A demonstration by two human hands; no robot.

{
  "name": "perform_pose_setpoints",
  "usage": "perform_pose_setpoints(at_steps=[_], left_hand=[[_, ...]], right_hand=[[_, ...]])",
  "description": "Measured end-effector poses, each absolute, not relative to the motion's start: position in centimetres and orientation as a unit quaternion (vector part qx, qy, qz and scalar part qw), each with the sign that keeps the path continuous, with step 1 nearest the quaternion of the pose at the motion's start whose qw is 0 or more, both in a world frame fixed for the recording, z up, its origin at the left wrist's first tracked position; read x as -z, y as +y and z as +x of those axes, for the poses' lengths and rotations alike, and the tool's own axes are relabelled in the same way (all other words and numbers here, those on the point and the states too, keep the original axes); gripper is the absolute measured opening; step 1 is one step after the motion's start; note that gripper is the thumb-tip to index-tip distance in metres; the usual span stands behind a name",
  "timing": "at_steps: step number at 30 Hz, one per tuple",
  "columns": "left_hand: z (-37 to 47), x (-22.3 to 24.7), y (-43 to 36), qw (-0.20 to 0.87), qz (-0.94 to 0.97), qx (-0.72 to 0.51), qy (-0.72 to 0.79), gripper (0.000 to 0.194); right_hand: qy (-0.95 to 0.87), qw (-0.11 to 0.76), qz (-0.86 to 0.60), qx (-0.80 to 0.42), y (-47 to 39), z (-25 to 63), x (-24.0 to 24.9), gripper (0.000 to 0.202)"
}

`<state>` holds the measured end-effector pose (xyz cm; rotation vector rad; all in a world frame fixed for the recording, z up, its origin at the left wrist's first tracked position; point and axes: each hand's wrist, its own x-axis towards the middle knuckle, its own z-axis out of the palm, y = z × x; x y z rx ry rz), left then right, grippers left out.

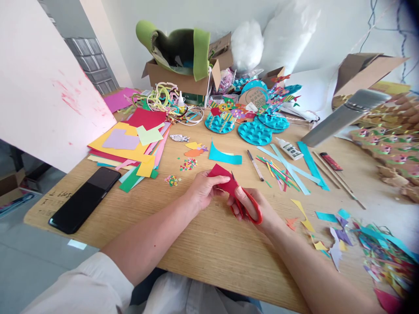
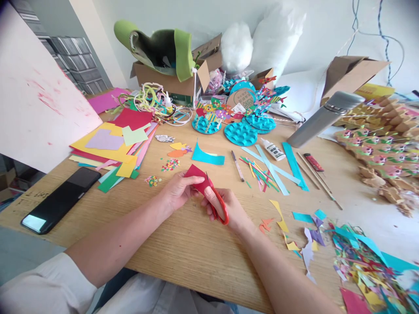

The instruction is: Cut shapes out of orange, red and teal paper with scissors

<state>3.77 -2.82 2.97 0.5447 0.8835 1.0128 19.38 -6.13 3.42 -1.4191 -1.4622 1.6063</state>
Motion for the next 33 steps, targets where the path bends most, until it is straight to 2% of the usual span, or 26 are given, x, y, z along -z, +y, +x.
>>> perform_pose_setpoints(at_steps=[33], left_hand=[[3.86,-2.38,-2.78,0.732,0.264,-0.468,0.419,0.025]], right_hand=[[-0.558,0.257,-0.534,-0.581,-6.13,19.42,-3.43,0.069]])
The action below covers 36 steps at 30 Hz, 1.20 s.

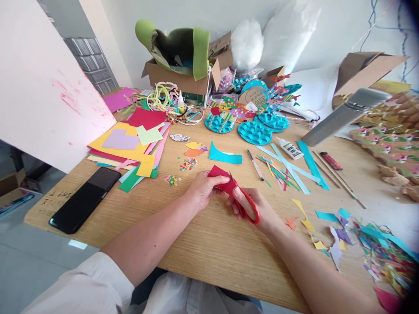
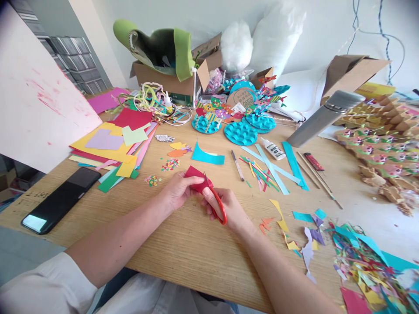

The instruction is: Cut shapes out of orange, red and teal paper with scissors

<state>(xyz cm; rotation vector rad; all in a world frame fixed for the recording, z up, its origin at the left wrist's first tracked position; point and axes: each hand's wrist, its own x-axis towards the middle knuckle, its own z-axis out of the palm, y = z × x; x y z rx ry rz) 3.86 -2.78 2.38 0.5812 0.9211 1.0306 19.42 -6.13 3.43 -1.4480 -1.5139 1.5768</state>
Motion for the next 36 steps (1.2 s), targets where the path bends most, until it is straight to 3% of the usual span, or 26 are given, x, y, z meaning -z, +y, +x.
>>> perform_pose_setpoints(at_steps=[20,36], left_hand=[[3.86,-2.03,-2.77,0.735,0.263,-0.468,0.414,0.028],[3.83,-2.13,-2.72,0.736,0.265,-0.466,0.413,0.026]], right_hand=[[-0.577,0.259,-0.53,-0.565,-6.31,19.42,-3.73,0.063],[-0.564,0.262,-0.536,-0.572,-6.33,19.22,-3.78,0.07]])
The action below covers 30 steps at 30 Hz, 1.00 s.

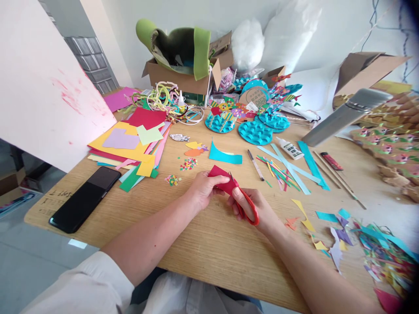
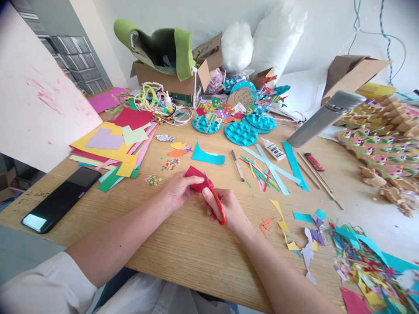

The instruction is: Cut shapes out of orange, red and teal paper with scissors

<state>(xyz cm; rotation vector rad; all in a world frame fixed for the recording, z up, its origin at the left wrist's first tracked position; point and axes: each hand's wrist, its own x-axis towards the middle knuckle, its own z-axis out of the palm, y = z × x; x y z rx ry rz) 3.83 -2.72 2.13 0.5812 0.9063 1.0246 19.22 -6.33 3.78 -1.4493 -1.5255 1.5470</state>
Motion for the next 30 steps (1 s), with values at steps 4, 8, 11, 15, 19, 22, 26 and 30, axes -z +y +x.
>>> perform_pose_setpoints(at_steps=[4,8,11,15,19,22,26,30], left_hand=[[3.87,-2.19,-2.76,0.738,0.265,-0.463,0.414,0.027],[3.84,-2.26,-2.79,0.74,0.263,-0.462,0.413,0.029],[3.78,-2.3,-2.79,0.742,0.266,-0.459,0.409,0.028],[3.73,-2.23,-2.79,0.741,0.268,-0.46,0.409,0.027],[3.72,-2.21,-2.8,0.741,0.27,-0.46,0.408,0.028],[3.72,-2.4,-2.8,0.74,0.269,-0.459,0.412,0.029],[3.69,-2.64,-2.78,0.734,0.269,-0.456,0.426,0.029],[3.57,-2.42,-2.67,0.732,0.277,-0.456,0.424,0.027]], right_hand=[[-0.56,0.264,-0.538,-0.572,-6.42,19.14,-3.88,0.07],[-0.562,0.264,-0.538,-0.571,-6.47,19.16,-3.86,0.07],[-0.564,0.267,-0.531,-0.573,-6.44,19.23,-3.75,0.068],[-0.567,0.261,-0.535,-0.569,-6.39,19.32,-3.57,0.068],[-0.569,0.262,-0.538,-0.564,-6.27,19.34,-3.46,0.067],[-0.568,0.26,-0.539,-0.564,-6.22,19.37,-3.4,0.066],[-0.569,0.257,-0.539,-0.565,-6.25,19.52,-3.38,0.066],[-0.574,0.247,-0.538,-0.566,-6.27,19.6,-3.64,0.064]])
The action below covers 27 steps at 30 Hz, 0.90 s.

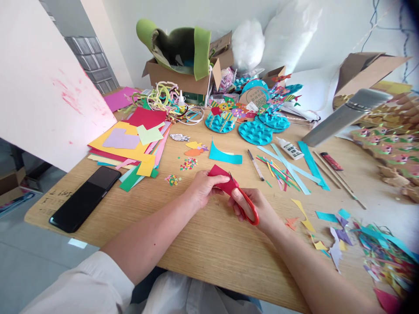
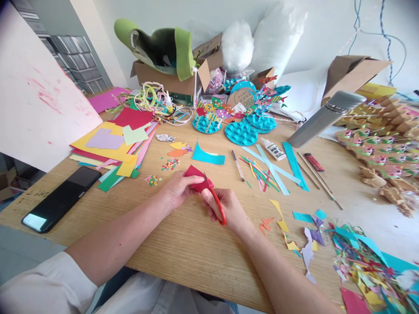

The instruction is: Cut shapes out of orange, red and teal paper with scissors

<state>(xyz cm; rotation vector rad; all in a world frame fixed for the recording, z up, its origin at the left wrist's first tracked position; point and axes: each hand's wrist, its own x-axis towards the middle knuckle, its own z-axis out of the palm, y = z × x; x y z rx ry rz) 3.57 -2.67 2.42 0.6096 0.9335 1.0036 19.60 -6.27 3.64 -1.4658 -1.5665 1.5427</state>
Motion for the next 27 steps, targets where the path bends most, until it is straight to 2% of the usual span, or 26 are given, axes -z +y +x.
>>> perform_pose_setpoints(at_steps=[27], left_hand=[[3.25,-2.62,-2.53,0.743,0.288,-0.443,0.412,0.024]], right_hand=[[-0.573,0.24,-0.536,-0.572,-6.34,19.46,-4.62,0.06]])
